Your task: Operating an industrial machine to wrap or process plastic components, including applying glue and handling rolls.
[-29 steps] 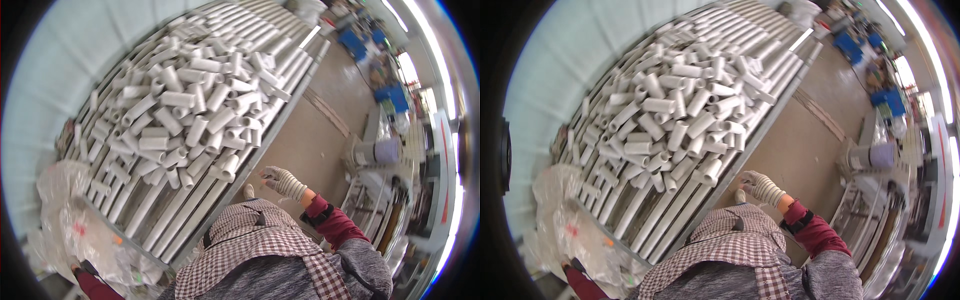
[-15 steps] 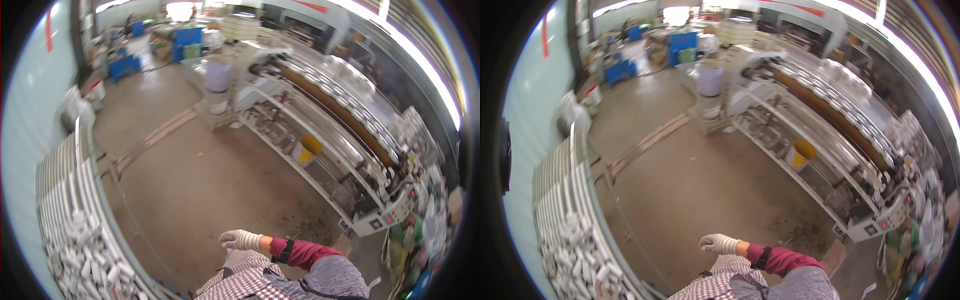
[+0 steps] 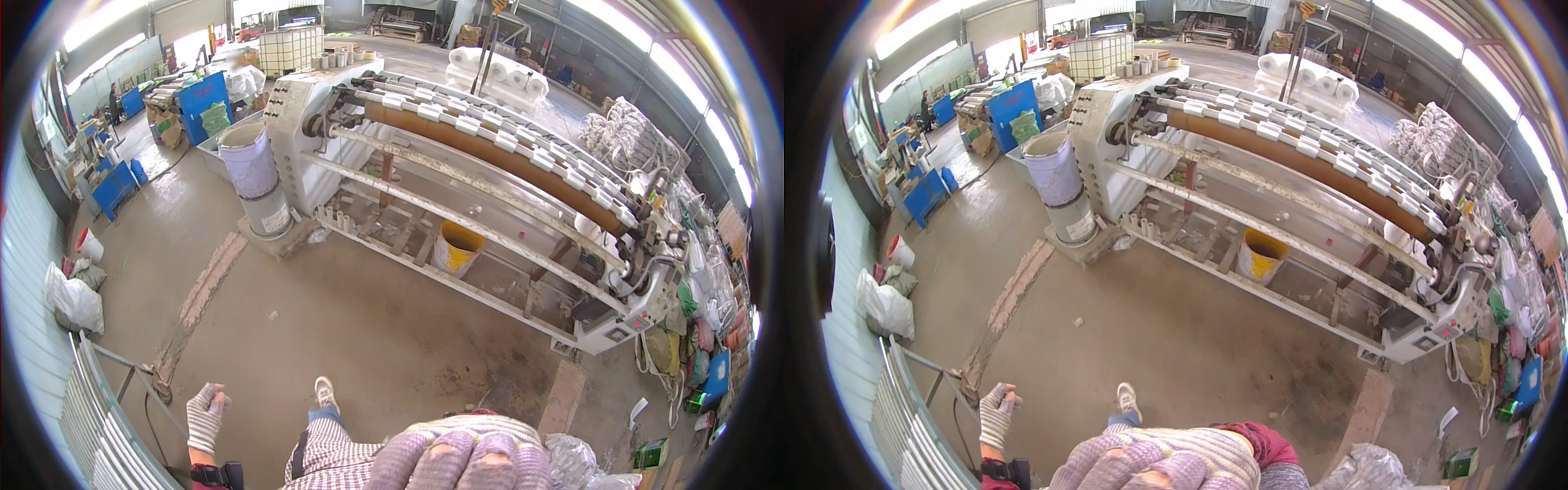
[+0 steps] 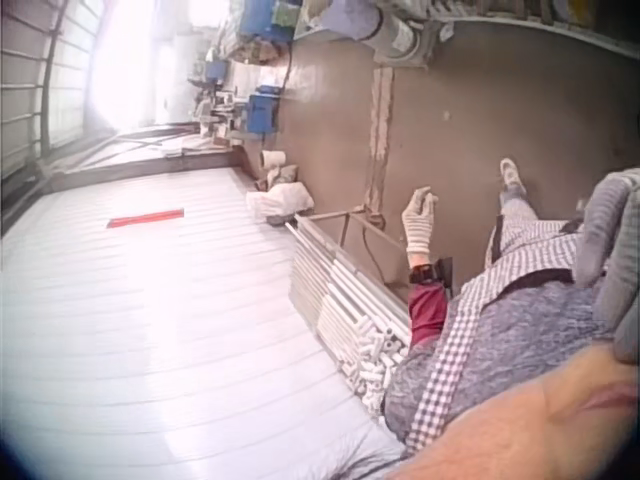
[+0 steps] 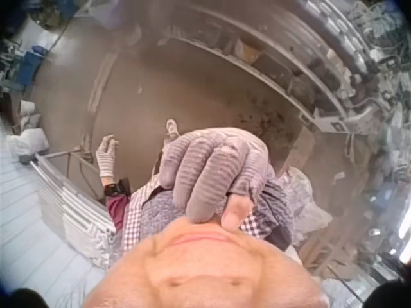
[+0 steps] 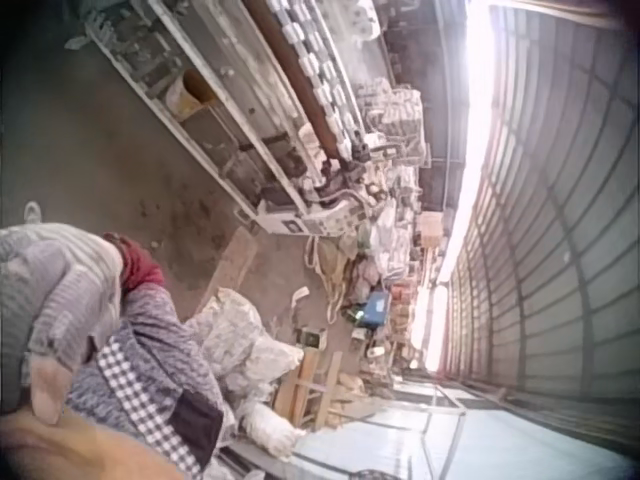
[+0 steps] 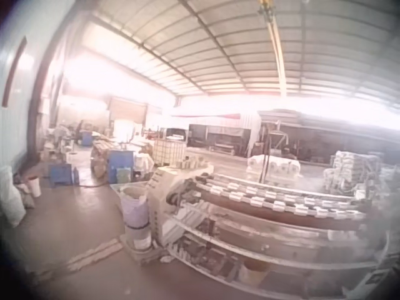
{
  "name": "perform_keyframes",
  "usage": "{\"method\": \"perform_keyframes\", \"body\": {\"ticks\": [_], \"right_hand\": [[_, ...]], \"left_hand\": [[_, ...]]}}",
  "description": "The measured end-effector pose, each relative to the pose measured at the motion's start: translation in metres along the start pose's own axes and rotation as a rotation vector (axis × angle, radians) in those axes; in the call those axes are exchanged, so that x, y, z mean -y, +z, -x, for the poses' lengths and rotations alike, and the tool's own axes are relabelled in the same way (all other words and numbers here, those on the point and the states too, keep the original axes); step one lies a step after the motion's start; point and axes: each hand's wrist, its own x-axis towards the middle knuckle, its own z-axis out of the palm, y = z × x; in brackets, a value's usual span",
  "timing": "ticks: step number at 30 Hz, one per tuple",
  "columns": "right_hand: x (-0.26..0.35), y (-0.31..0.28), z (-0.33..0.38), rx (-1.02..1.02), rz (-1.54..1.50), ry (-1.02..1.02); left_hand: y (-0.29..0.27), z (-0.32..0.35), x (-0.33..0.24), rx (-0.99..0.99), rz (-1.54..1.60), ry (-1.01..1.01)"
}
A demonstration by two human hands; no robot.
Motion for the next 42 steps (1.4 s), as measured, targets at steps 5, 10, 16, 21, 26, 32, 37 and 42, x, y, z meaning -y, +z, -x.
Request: {"method": "perform_keyframes", "body": {"ticks": [5,10,16,21,26,32,37,42], "right_hand": [[-0.072,-0.097,-0.041,0.064,0.098,-0.106],[-0.128,-0.199,-0.09,0.089,0.111,-0.034],[-0.182,-0.329,-0.128,-0.037,0.131,0.106],[-0.235,-0.459,-0.137,-0.006,0.122,-0.168],[-0.264,-0.585,-0.186,0.192,0.05,0.062],[-0.343,-0.699,-0.23,0.016,-0.051,0.257],[-0.464,-0.839,-0.247,0.009,0.175,0.462],[-0.61,-1.036,-0.226,-0.53,0.867,0.995]], "left_hand": [[0.024,-0.192,-0.031,0.066,0.002,0.09],[0.081,-0.365,-0.109,0.199,-0.09,0.266],[0.168,-0.546,-0.187,0.342,0.0,0.446],[0.207,-0.682,-0.214,0.359,0.094,0.406],[0.209,-0.814,-0.24,0.254,0.174,0.327],[0.21,-1.015,-0.251,-0.011,-0.034,0.504],[0.222,-1.232,-0.225,-0.07,-0.096,0.318],[0.254,-1.376,-0.219,-0.243,-0.433,0.404]]}}
